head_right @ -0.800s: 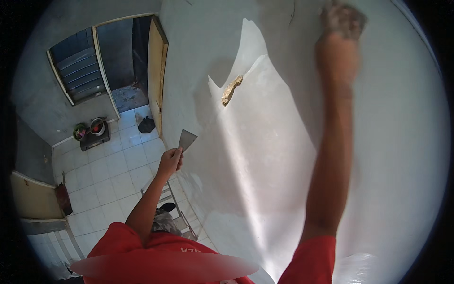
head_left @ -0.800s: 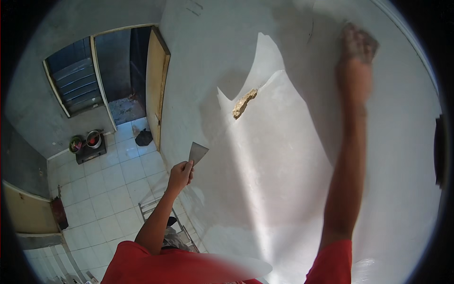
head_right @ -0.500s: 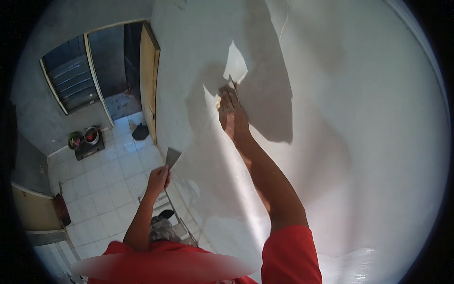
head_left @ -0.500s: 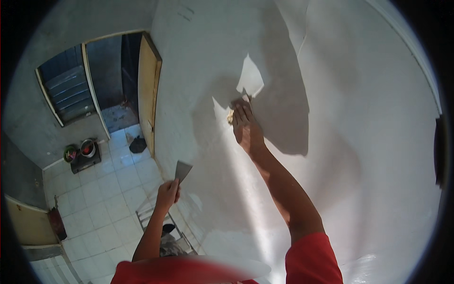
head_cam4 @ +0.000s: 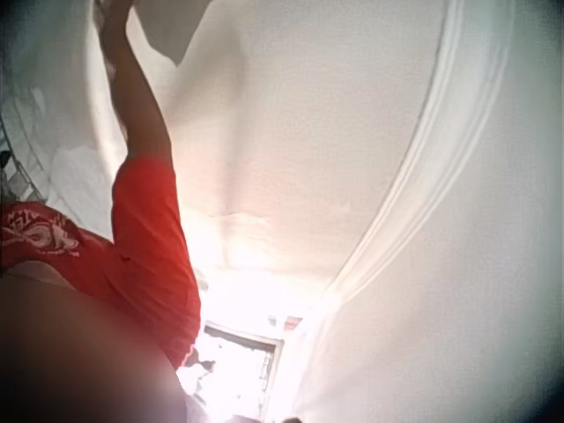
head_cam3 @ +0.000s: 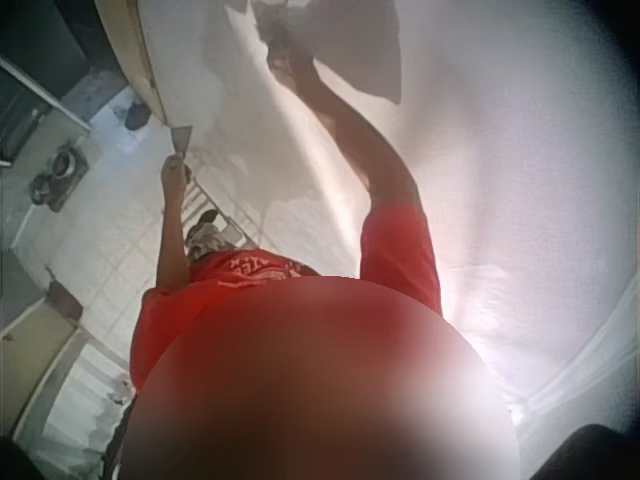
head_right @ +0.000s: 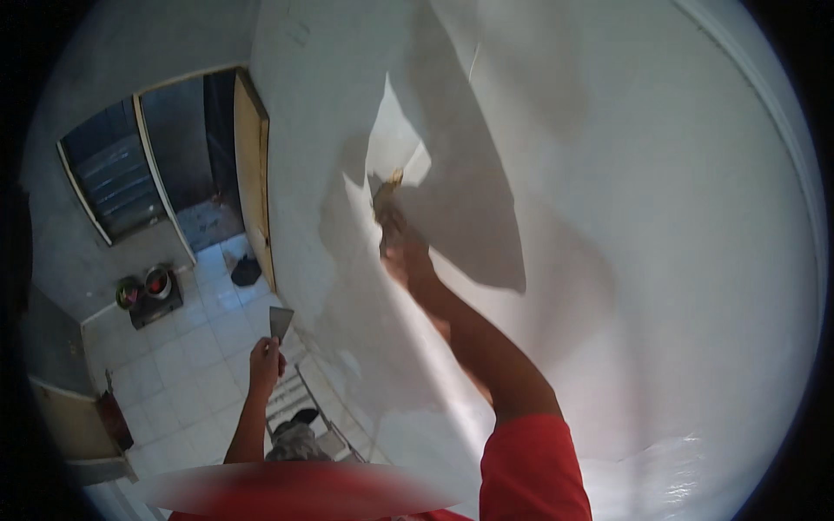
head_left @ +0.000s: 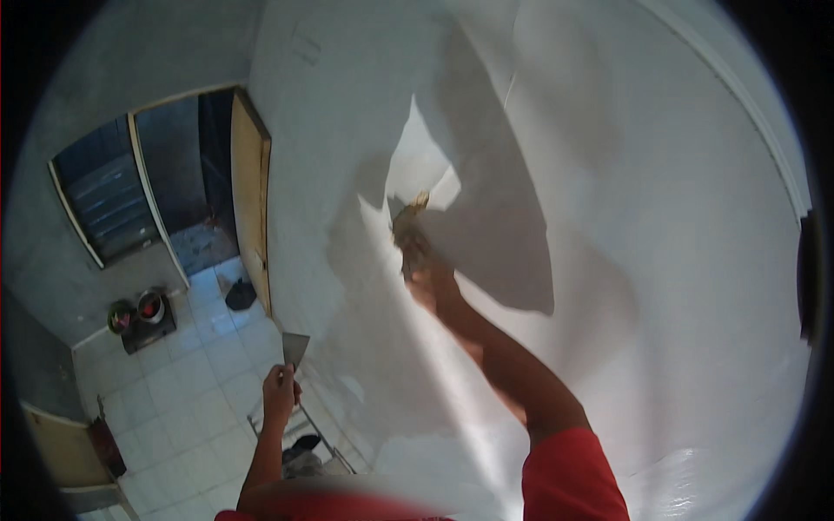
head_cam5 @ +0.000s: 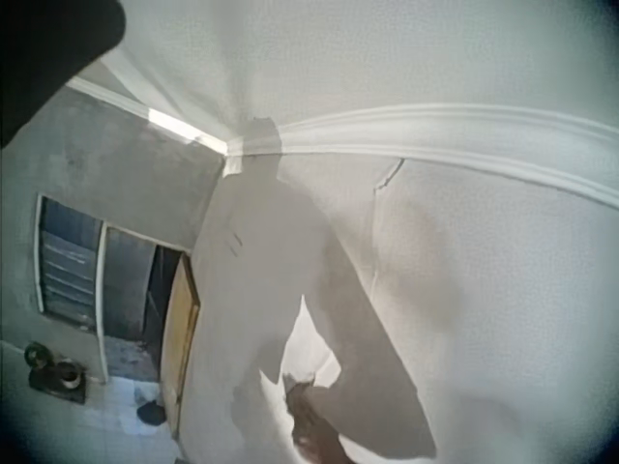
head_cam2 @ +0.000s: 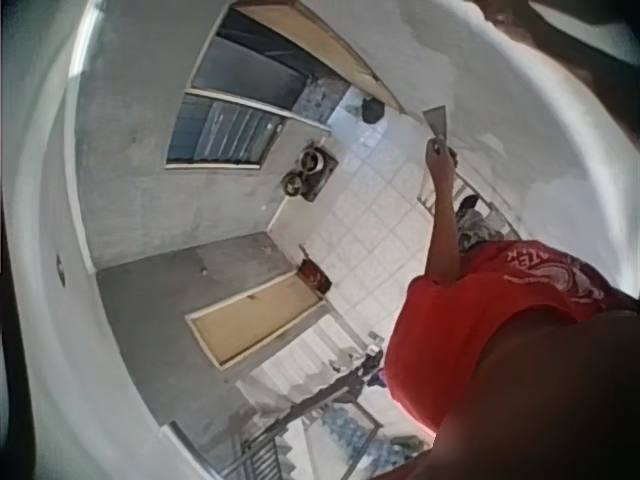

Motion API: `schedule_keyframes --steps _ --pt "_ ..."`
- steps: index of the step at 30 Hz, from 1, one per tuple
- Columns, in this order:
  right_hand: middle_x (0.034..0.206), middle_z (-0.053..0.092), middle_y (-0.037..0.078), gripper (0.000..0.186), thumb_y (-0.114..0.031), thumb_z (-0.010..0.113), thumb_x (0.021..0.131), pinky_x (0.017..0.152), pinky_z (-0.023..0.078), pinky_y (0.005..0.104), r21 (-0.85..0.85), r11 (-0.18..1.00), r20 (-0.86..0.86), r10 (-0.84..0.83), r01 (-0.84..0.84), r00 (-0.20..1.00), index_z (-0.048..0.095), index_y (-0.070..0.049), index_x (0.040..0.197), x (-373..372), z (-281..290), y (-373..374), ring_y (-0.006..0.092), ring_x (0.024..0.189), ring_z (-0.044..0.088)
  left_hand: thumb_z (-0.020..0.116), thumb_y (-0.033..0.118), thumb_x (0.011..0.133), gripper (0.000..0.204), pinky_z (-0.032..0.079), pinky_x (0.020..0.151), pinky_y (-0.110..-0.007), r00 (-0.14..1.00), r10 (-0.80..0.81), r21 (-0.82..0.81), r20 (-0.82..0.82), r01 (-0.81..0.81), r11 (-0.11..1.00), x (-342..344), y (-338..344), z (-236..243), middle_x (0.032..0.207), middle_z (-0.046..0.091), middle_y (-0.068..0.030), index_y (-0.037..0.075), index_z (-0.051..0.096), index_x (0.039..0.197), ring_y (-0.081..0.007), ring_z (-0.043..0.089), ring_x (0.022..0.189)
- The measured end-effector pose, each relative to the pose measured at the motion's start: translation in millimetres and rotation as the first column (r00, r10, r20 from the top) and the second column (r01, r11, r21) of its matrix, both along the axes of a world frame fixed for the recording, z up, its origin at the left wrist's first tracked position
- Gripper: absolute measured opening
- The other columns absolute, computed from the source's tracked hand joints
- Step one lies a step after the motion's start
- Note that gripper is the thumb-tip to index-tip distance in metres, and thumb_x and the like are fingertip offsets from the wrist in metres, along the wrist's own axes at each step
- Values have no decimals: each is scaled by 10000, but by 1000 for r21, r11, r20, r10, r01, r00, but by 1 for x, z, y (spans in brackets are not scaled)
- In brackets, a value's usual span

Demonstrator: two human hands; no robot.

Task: Scraping and sanding a damaged section of a wall to prepare it for repair.

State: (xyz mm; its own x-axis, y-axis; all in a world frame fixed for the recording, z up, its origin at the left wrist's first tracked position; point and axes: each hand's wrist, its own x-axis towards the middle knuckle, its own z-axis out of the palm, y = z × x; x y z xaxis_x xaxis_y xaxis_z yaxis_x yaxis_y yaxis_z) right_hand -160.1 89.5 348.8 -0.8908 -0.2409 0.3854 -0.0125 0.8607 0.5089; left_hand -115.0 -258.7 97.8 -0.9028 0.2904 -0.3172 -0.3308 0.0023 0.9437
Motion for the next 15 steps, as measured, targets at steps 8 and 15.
schedule_keyframes --steps 8,15 --pt "1514 486 262 556 -68 497 922 1239 294 438 377 889 -482 -51 260 874 463 56 1463 1 242 63 358 1433 444 494 265 1075 276 375 458 -274 998 -24 -24 -56 22 999 -14 -12 10 653 538 -19 23 582 977 -84 464 494" --pt "1365 620 196 504 -110 540 921 1195 360 451 359 931 -69 -43 65 997 519 72 1391 13 96 12 312 1328 548 486 217 1073 151 378 435 -274 999 -41 163 16 38 986 9 19 14 668 527 -16 74 534 1081 -84 469 499"
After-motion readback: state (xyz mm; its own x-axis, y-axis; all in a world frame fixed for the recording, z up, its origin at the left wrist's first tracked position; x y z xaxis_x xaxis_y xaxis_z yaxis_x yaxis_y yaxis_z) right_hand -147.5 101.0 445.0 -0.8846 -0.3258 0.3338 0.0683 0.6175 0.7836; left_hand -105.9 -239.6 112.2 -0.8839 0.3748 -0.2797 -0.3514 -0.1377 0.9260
